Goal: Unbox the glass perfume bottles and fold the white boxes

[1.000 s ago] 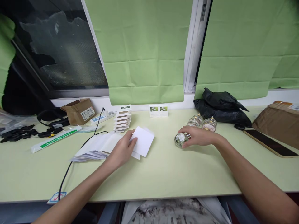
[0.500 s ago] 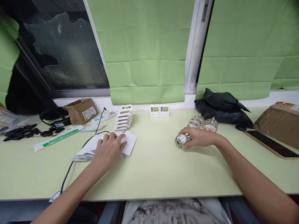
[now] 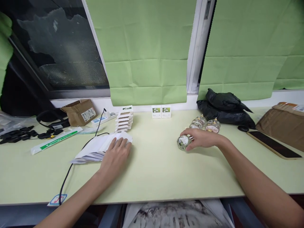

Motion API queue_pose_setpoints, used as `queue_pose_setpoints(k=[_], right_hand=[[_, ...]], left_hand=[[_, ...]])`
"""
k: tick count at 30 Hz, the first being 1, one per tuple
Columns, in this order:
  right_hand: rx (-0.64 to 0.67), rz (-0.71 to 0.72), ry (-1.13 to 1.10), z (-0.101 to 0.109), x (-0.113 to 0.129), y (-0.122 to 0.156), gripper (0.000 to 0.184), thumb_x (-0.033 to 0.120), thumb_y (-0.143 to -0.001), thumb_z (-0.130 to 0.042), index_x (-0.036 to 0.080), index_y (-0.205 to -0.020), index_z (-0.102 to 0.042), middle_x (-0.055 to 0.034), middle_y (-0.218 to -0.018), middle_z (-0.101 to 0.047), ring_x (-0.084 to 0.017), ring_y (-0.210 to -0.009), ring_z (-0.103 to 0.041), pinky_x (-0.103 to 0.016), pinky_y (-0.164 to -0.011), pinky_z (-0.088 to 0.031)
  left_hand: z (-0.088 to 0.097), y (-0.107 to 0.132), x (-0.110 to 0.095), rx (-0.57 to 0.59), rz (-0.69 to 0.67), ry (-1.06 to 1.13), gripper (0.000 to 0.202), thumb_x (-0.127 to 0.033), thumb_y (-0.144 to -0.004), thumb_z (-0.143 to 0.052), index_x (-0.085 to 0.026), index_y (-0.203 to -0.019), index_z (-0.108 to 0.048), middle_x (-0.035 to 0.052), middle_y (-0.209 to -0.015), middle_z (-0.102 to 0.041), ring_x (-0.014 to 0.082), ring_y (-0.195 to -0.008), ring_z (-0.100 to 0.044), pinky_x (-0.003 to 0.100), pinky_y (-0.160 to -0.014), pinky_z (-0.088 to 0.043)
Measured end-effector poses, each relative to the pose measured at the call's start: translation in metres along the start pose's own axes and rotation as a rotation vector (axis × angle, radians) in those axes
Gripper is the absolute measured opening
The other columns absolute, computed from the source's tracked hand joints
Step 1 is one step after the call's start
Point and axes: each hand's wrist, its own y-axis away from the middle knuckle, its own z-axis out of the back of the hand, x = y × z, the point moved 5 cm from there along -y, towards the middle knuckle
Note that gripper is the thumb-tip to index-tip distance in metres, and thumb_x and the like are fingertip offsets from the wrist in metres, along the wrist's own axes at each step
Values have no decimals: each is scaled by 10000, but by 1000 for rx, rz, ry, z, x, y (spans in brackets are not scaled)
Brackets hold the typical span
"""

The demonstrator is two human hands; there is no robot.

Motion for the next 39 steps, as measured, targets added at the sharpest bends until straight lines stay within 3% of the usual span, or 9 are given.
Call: queue_pose_setpoints(k=[4,7,14,17,21,24,28,32,39], right_hand=[[-18,-34,-19,1,2,1,820,539,-682,-859,287,-1392,-537,-91,-1277,-658,-268,-923,-689,-357,-803,-517],[-37,-39,4,2,5,1,718,527,-678,-859,295,-1280,-544,-53,-1093,-687,-265,-870,-672,-326,-710,-489],[-70,143,64,-3,40,-3,559,452,-749,-831,306,-1225,-577,-38,-1167,-653,-253,-937,-631,-342,-777,-489],[-42,263,61,-8,56,-2,499,377,-825,-774,310,-1284,-590,-50,-1229,-624,-251,-1011,-618,-361,-852,-496],[-69,291,-18,-9,68,1,579,323,-876,-717,311,-1407,-487,-56,-1245,-632,-241,-1036,-626,-358,-869,-512],[-174,263,-104,-9,70,-1,435,405,-936,-667,284,-1328,-520,-54,-1206,-665,-229,-999,-638,-347,-836,-520],[-340,297,-57,-16,72,-8,217,420,-985,-607,246,-1117,-611,-53,-1078,-679,-220,-929,-622,-351,-810,-500],[-355,321,-63,-19,72,-14,150,367,-1019,-538,246,-1066,-613,-47,-1040,-675,-210,-890,-623,-345,-775,-497],[-536,293,-126,16,56,-7,220,378,-1023,-519,248,-1182,-598,-74,-1127,-660,-219,-937,-646,-348,-775,-534]], left_hand=[[7,-8,-7,-46,2,87,290,-157,-973,-463,-187,-1142,-696,186,-1248,-663,382,-1312,-545,615,-1200,-285],[10,-20,-29,-64,1,313,309,-312,-1012,-505,-208,-1275,-629,161,-1317,-645,360,-1287,-569,571,-1142,-386],[-14,-65,-107,173,41,1005,836,-596,-891,-688,-219,-1564,-367,173,-1490,-540,339,-1287,-568,455,-1022,-486],[-23,-84,-123,202,6,1157,787,-543,-839,-766,-212,-1496,-486,152,-1377,-618,336,-1240,-576,432,-998,-474],[-33,-96,-122,259,24,1294,533,-498,-792,-809,-181,-1188,-646,51,-1007,-692,223,-891,-620,317,-753,-471],[-34,-96,-116,238,69,1255,454,-542,-764,-810,-182,-983,-641,-17,-812,-601,157,-713,-508,269,-613,-365],[-29,-95,-117,180,21,1222,364,-514,-810,-771,-185,-922,-663,-24,-798,-597,146,-711,-471,266,-616,-342],[-30,-96,-117,194,6,1199,356,-521,-820,-766,-193,-937,-694,-37,-757,-589,140,-681,-454,262,-611,-330],[-33,-97,-113,159,34,1183,386,-538,-792,-790,-187,-863,-647,-16,-782,-629,161,-703,-516,265,-623,-354]])
